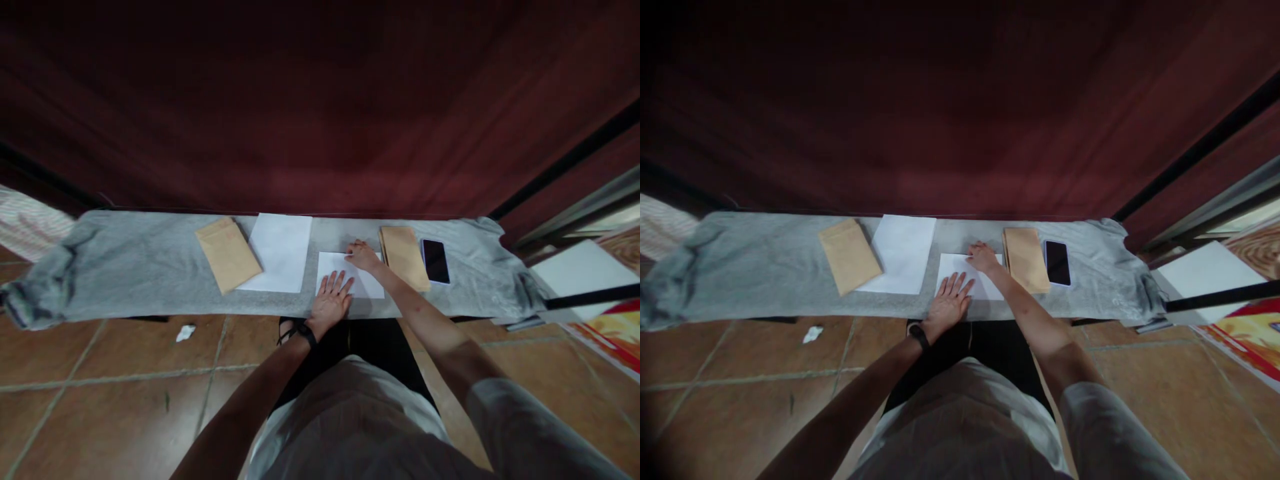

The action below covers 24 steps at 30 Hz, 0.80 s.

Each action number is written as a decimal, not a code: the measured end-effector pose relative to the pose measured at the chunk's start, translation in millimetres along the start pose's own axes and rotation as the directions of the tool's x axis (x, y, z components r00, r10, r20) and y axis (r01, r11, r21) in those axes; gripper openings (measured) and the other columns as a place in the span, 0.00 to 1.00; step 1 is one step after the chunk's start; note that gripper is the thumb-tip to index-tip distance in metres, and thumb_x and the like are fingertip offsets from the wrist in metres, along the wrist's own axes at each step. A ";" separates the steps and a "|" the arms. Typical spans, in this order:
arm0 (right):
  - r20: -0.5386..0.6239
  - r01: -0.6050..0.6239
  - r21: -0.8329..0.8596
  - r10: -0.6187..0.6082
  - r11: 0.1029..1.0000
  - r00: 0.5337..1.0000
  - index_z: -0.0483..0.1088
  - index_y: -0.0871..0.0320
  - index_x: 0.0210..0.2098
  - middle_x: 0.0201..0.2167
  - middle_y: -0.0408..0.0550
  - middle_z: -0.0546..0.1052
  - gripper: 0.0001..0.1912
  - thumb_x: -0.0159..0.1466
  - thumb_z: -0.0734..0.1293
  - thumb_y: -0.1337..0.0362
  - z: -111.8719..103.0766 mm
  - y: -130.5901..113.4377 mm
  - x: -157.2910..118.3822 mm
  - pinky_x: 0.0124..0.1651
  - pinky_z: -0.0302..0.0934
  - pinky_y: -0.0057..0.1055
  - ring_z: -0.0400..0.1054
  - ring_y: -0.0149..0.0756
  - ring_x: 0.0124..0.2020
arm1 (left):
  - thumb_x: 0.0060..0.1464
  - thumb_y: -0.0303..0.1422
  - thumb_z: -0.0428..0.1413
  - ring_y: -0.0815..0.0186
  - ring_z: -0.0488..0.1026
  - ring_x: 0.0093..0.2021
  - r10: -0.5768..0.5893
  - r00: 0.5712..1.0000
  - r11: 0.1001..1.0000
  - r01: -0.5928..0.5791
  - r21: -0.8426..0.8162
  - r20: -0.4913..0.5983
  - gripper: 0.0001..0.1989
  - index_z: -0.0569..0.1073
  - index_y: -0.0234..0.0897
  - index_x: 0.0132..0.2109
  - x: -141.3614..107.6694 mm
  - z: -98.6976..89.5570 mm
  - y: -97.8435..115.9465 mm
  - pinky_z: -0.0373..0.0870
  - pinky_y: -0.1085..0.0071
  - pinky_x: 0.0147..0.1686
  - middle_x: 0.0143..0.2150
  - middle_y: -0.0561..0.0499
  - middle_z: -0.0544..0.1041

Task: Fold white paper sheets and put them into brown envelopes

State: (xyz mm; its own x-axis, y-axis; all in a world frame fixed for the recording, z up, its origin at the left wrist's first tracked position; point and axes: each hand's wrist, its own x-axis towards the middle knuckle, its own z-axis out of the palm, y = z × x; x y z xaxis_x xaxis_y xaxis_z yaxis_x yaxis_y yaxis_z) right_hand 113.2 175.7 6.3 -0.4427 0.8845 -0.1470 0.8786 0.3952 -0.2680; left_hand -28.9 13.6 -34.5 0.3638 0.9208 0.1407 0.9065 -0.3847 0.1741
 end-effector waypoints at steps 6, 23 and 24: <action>0.037 -0.014 0.038 0.013 0.999 0.999 0.73 0.58 0.50 0.49 0.52 0.80 0.13 0.68 0.63 0.68 -10.4 -1.7 -10.6 0.54 0.64 0.30 0.73 0.40 0.50 | 0.68 0.39 0.47 0.51 0.50 0.74 0.024 0.999 1.000 -0.024 -0.005 -0.046 0.27 0.61 0.38 0.71 -3.6 -0.2 0.2 0.47 0.49 0.72 0.74 0.42 0.57; -0.310 0.186 0.608 0.015 0.772 0.950 0.73 0.57 0.33 0.29 0.42 0.76 0.07 0.62 0.66 0.60 -78.4 10.9 -48.7 0.34 0.59 0.28 0.67 0.34 0.31 | 0.66 0.34 0.50 0.53 0.42 0.76 -0.169 0.925 0.933 0.039 -0.357 -0.340 0.30 0.55 0.40 0.72 -21.6 -24.3 3.2 0.43 0.47 0.72 0.76 0.42 0.51; -0.337 0.213 0.693 0.048 0.688 0.940 0.71 0.56 0.32 0.27 0.41 0.74 0.08 0.61 0.67 0.57 -82.5 12.3 -51.8 0.32 0.58 0.28 0.65 0.33 0.29 | 0.66 0.36 0.51 0.52 0.44 0.76 -0.273 0.886 0.880 0.073 -0.469 -0.375 0.31 0.53 0.40 0.73 -22.0 -25.3 1.6 0.46 0.48 0.72 0.76 0.41 0.50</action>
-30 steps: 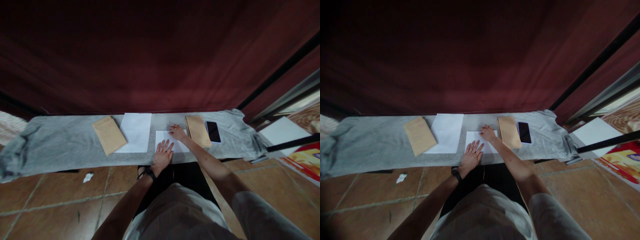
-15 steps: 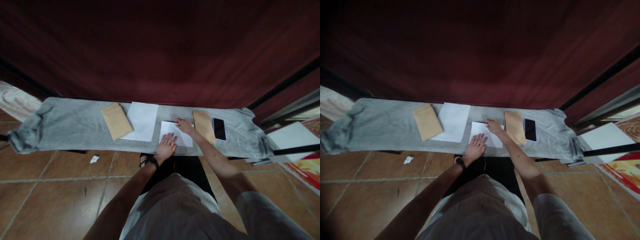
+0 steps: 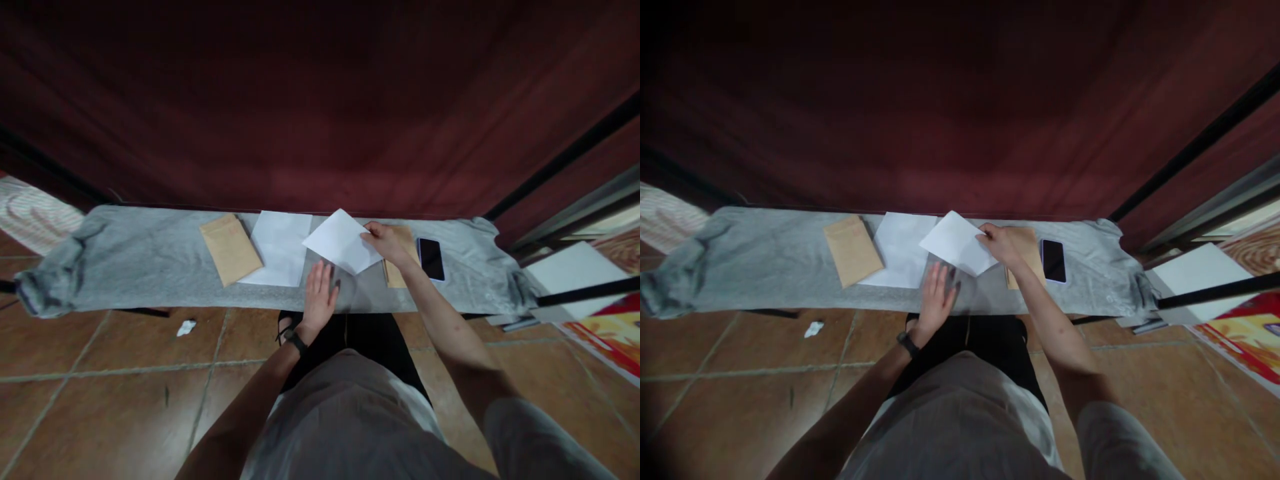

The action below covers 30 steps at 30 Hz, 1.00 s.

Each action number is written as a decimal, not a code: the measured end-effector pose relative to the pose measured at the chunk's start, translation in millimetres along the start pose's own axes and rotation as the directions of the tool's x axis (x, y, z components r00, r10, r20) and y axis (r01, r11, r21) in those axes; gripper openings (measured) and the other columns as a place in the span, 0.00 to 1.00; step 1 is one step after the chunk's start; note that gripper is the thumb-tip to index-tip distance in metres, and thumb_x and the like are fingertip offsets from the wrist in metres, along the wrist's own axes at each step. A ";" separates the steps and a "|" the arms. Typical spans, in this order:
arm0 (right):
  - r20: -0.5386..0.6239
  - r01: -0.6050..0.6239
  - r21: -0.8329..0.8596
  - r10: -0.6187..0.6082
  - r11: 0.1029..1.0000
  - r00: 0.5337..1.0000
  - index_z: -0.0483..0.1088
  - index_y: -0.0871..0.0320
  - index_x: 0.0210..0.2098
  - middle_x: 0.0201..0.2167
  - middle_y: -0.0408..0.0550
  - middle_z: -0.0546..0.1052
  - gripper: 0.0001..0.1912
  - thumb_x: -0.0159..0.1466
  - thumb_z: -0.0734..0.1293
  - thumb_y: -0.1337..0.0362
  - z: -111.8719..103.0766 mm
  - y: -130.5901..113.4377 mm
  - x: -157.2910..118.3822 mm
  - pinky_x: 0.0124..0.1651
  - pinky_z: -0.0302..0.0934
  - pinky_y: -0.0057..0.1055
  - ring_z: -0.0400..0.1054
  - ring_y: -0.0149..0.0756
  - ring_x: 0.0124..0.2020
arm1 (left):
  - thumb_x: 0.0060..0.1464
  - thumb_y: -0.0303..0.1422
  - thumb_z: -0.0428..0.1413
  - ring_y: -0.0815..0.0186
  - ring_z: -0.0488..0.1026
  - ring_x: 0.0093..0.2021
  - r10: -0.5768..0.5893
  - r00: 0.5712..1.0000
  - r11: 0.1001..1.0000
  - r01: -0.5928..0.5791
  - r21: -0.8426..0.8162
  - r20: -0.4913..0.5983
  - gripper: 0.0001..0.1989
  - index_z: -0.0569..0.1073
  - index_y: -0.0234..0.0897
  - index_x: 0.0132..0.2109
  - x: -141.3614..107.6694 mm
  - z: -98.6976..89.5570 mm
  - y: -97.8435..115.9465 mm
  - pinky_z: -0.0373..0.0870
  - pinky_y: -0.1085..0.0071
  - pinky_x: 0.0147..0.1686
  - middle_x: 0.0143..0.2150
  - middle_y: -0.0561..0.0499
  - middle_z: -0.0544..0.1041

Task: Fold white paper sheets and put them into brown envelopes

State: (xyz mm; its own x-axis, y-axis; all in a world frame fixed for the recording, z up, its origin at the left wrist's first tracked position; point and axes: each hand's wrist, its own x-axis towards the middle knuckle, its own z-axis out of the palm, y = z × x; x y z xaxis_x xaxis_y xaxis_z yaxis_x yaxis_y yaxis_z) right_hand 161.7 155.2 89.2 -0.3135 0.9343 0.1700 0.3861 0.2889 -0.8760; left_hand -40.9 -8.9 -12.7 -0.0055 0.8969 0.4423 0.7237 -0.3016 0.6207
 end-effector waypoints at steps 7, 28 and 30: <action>0.000 -0.100 0.415 0.110 0.904 0.994 0.69 0.54 0.33 0.27 0.38 0.72 0.16 0.55 0.72 0.49 -5.5 -14.9 -25.6 0.31 0.58 0.28 0.63 0.31 0.27 | 0.53 0.44 0.64 0.51 0.73 0.58 -0.566 0.795 0.440 0.515 -0.735 0.218 0.31 0.71 0.42 0.62 32.4 -19.6 -0.5 0.78 0.63 0.43 0.62 0.41 0.74; 0.034 -0.257 0.287 0.258 0.923 0.966 0.67 0.54 0.32 0.25 0.39 0.72 0.17 0.55 0.68 0.48 17.7 3.9 -23.2 0.27 0.60 0.27 0.65 0.31 0.24 | 0.51 0.28 0.68 0.67 0.78 0.33 -0.618 0.535 -0.072 0.691 -0.720 0.575 0.09 0.77 0.32 0.39 63.6 -16.7 18.9 0.84 0.59 0.42 0.38 0.47 0.81; 0.019 -0.234 0.234 0.236 0.944 0.972 0.67 0.54 0.30 0.24 0.38 0.71 0.13 0.54 0.68 0.51 17.4 4.9 -17.4 0.28 0.59 0.26 0.65 0.31 0.26 | 0.51 0.28 0.68 0.68 0.78 0.31 -0.609 0.499 -0.127 0.706 -0.696 0.617 0.09 0.76 0.33 0.38 59.5 -11.9 20.3 0.84 0.58 0.42 0.37 0.48 0.81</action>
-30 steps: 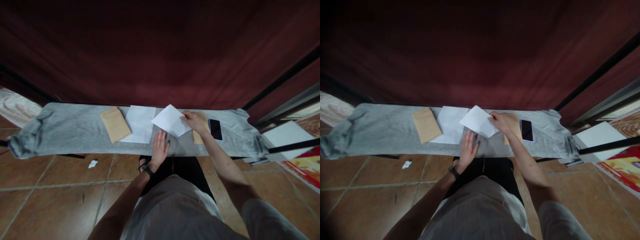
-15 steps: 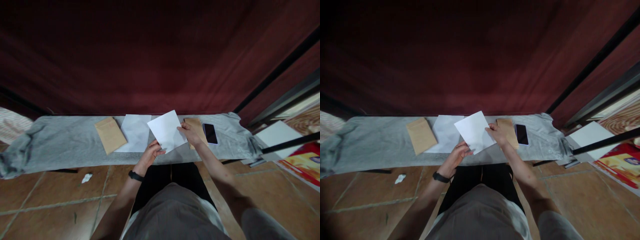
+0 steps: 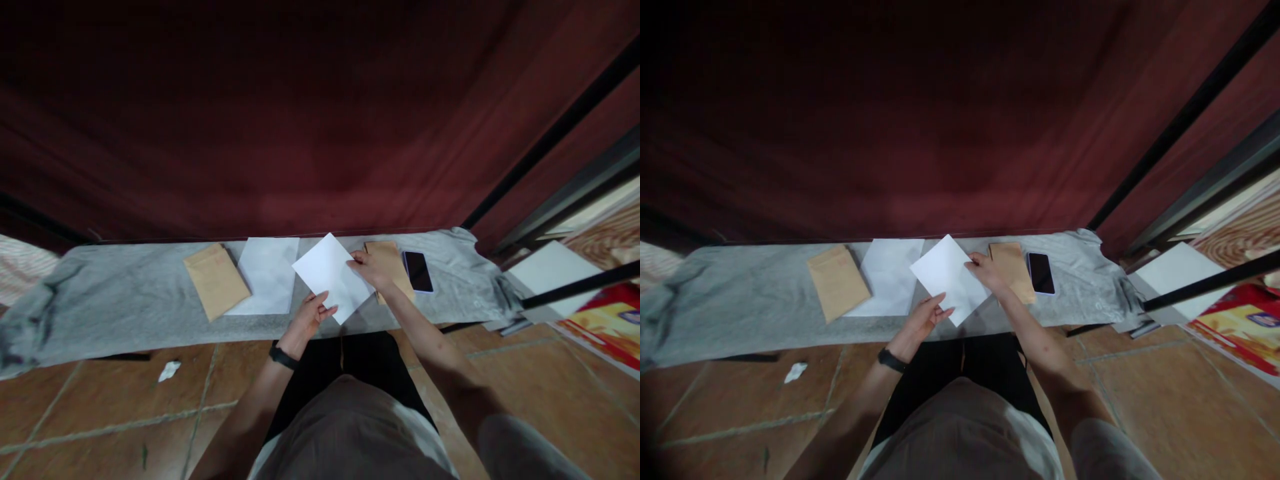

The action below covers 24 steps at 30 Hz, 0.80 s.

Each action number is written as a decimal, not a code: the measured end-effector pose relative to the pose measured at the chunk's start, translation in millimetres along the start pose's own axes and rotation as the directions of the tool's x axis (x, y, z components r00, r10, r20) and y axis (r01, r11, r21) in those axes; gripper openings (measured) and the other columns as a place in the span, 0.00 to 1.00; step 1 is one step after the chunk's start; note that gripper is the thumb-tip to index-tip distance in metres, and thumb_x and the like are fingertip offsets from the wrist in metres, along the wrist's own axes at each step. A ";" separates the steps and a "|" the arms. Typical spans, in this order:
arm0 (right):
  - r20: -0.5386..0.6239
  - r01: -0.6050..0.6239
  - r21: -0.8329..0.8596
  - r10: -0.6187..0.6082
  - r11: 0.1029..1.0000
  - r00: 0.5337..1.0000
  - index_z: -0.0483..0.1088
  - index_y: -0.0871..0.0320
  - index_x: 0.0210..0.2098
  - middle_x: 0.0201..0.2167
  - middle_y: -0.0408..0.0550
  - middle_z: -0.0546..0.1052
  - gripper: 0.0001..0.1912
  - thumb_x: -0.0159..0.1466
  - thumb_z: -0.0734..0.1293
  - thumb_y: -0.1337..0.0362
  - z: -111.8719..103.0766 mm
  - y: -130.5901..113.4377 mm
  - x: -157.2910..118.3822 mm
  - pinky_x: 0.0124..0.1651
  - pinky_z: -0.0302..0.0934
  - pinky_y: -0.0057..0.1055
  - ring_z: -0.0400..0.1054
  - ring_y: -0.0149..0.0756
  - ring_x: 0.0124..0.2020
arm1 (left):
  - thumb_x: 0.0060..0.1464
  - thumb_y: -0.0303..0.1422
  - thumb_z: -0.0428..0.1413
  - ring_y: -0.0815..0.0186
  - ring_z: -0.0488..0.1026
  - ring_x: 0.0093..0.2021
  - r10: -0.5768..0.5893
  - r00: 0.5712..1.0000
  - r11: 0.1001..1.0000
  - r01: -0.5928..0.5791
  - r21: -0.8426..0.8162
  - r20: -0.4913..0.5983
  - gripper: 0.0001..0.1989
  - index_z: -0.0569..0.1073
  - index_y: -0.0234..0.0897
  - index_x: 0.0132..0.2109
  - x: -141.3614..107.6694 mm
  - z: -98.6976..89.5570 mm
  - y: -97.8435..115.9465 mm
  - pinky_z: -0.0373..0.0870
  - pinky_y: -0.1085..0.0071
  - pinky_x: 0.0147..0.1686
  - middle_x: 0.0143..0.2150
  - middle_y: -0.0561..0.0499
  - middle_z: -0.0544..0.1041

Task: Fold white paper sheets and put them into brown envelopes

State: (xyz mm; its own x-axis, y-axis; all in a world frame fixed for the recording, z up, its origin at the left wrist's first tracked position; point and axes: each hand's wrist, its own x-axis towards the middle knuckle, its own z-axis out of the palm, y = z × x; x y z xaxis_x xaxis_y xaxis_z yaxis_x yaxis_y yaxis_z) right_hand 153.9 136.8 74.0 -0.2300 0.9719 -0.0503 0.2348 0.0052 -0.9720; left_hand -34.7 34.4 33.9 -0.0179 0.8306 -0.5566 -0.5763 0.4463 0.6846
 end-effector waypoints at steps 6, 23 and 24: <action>0.022 0.034 -0.041 -0.033 0.999 0.999 0.67 0.55 0.27 0.23 0.37 0.69 0.09 0.53 0.67 0.56 -2.5 0.7 10.1 0.28 0.56 0.26 0.62 0.30 0.26 | 0.49 0.27 0.68 0.73 0.74 0.27 0.063 0.998 0.993 -0.065 -0.102 -0.017 0.10 0.73 0.35 0.34 4.5 -5.5 -1.4 0.82 0.57 0.47 0.32 0.54 0.79; 0.093 0.339 -0.238 -0.326 0.910 0.941 0.76 0.52 0.46 0.53 0.50 0.77 0.20 0.56 0.64 0.72 -6.9 81.8 -53.7 0.62 0.63 0.44 0.71 0.42 0.57 | 0.52 0.22 0.55 0.57 0.68 0.65 0.552 0.605 0.230 -0.772 0.592 0.574 0.16 0.81 0.39 0.46 53.4 -53.5 -5.4 0.63 0.48 0.66 0.57 0.43 0.78; 0.115 0.348 -0.279 -0.329 0.895 0.937 0.76 0.52 0.48 0.55 0.50 0.77 0.23 0.55 0.63 0.74 -3.9 92.2 -63.2 0.64 0.62 0.45 0.70 0.43 0.59 | 0.52 0.21 0.55 0.57 0.68 0.65 0.522 0.603 0.203 -0.775 0.599 0.603 0.17 0.81 0.39 0.45 55.6 -57.6 -9.5 0.63 0.48 0.65 0.57 0.43 0.78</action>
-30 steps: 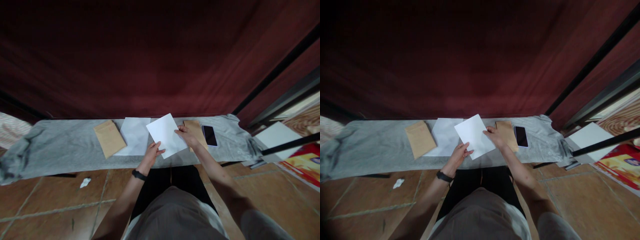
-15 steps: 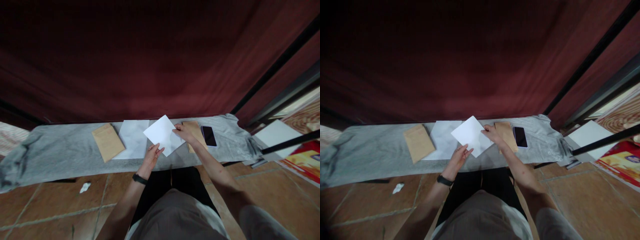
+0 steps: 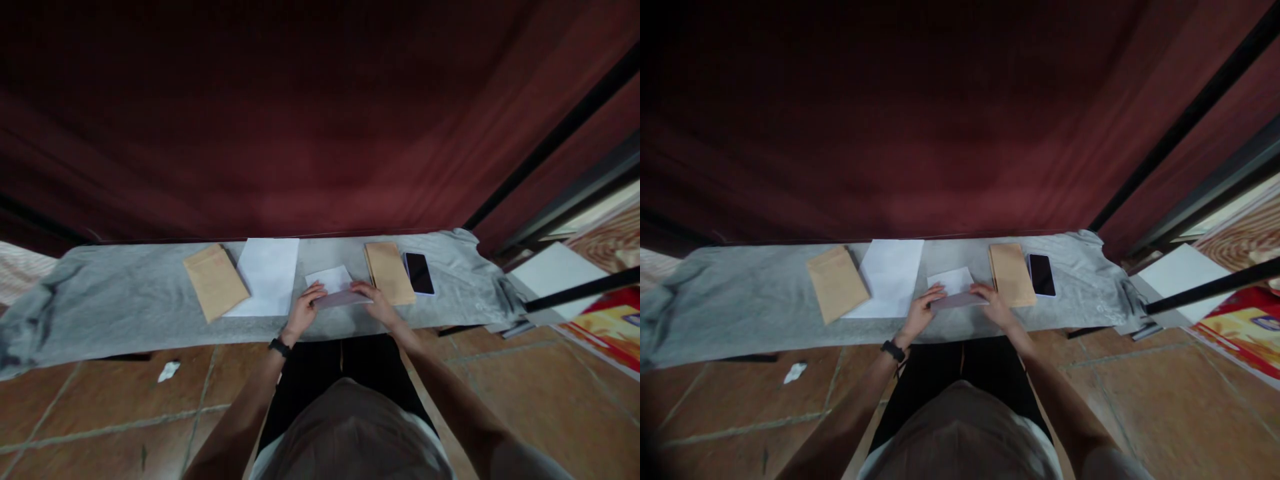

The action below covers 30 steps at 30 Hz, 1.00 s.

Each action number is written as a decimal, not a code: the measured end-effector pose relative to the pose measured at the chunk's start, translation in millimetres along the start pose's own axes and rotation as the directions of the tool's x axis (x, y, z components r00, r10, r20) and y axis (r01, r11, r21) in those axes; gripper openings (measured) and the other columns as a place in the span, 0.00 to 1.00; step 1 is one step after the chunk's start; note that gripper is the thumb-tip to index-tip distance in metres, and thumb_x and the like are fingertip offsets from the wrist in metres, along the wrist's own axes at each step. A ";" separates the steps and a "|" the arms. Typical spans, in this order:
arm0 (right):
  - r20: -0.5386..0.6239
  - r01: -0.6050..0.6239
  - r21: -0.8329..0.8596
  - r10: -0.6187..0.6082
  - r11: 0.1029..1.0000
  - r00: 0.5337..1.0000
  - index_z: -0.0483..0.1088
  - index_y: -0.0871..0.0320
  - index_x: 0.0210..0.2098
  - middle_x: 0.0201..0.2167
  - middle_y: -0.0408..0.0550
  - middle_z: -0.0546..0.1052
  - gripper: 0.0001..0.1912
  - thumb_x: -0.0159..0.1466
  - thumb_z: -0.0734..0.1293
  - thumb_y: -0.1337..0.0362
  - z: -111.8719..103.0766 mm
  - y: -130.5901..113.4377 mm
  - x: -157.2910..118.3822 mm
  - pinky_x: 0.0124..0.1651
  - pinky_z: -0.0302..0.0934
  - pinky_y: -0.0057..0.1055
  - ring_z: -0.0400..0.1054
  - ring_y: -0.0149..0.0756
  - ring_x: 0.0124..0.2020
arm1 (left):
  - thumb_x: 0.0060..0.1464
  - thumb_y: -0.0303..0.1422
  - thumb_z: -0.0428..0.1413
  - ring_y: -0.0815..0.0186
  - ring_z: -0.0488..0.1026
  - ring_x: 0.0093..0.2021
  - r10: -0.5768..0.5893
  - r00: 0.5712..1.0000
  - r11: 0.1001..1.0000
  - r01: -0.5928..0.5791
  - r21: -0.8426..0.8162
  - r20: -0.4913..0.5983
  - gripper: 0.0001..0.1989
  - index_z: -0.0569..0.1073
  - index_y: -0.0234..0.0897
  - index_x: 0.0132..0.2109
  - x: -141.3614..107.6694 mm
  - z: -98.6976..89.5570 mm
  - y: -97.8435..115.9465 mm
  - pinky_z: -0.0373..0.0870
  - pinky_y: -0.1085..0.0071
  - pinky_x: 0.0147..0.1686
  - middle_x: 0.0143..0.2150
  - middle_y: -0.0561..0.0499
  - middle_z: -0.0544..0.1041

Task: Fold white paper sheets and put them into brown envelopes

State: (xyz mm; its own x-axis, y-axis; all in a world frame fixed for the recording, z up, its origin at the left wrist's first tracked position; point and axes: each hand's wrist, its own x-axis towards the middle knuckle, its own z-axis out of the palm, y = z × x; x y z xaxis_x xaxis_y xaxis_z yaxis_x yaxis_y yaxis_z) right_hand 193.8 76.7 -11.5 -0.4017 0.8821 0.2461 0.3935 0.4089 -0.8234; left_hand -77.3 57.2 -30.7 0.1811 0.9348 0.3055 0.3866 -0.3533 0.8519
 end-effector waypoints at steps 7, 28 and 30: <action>0.141 0.107 -0.337 -0.062 0.935 0.988 0.68 0.49 0.63 0.65 0.50 0.69 0.39 0.54 0.64 0.80 15.9 11.6 -46.8 0.70 0.55 0.52 0.60 0.45 0.68 | 0.56 0.21 0.53 0.59 0.64 0.68 0.047 0.988 0.987 -0.068 0.145 0.146 0.19 0.80 0.39 0.50 6.6 1.2 -7.7 0.64 0.51 0.66 0.60 0.43 0.76; 0.024 -0.019 -0.246 0.025 0.969 0.999 0.75 0.48 0.50 0.49 0.49 0.80 0.13 0.71 0.61 0.61 22.4 6.1 -42.5 0.61 0.65 0.48 0.73 0.45 0.54 | 0.59 0.40 0.60 0.55 0.78 0.48 -0.188 0.975 0.981 0.191 0.012 -0.119 0.08 0.82 0.44 0.39 -52.7 -0.8 23.5 0.71 0.56 0.56 0.41 0.47 0.83; -0.073 -0.099 -0.291 0.081 0.951 0.994 0.74 0.51 0.49 0.45 0.52 0.80 0.13 0.71 0.60 0.59 29.7 5.1 -35.2 0.58 0.66 0.47 0.74 0.46 0.51 | 0.57 0.41 0.61 0.55 0.77 0.43 -0.254 0.946 0.967 0.256 -0.015 -0.201 0.08 0.80 0.43 0.34 -45.2 4.5 24.6 0.72 0.59 0.52 0.35 0.47 0.81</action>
State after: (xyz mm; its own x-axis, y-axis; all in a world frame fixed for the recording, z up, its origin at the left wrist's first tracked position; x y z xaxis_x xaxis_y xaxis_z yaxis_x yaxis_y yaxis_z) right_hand 185.4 40.9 -39.6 -0.3068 0.9271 0.2155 0.6551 0.3699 -0.6588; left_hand -71.9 6.1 -25.5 -0.1081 0.9815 0.1583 0.4068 -0.1017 0.9079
